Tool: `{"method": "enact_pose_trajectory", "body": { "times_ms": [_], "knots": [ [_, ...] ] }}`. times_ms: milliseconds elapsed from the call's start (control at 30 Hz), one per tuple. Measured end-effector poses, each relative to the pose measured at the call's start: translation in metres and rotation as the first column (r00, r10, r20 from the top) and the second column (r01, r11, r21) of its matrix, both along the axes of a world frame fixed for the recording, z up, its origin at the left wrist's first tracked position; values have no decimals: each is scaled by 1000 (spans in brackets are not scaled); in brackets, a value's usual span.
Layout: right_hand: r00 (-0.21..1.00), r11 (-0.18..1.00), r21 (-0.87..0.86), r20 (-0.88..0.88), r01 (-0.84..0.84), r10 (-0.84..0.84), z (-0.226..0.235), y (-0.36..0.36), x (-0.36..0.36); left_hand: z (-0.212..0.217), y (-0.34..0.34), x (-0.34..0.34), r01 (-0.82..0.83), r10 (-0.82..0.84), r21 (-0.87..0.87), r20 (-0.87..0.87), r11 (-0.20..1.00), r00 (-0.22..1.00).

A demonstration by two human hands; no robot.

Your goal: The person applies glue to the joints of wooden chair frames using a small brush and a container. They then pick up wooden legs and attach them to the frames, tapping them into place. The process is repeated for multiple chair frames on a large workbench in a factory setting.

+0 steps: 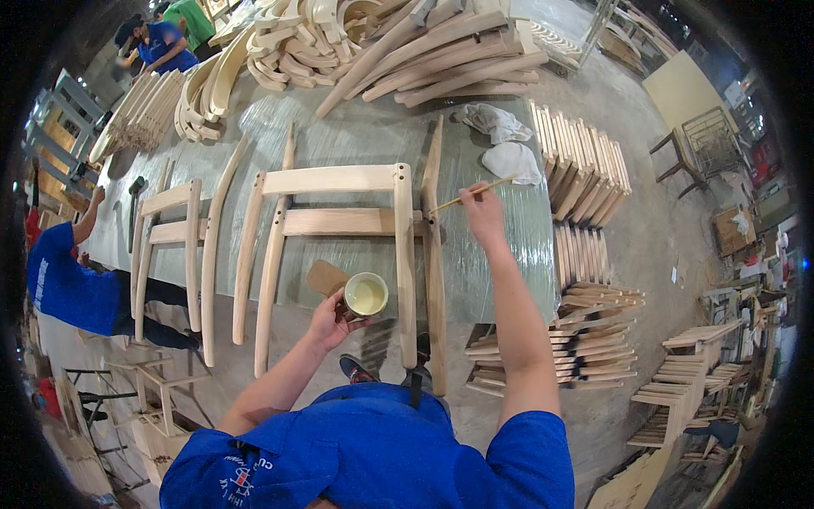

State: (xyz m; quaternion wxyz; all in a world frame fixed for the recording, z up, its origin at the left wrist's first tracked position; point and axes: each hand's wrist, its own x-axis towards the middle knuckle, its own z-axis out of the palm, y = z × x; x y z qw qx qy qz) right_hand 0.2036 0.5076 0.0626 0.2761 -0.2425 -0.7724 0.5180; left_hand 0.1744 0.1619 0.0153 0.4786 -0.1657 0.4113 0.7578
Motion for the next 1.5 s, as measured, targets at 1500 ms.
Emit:
{"method": "enact_pose_trajectory", "body": {
  "times_ms": [1500],
  "knots": [
    [915,901,209,225,-380,334,53,-17,21,14,-34,-27,7,1,62,-125,998,992]
  ]
}}
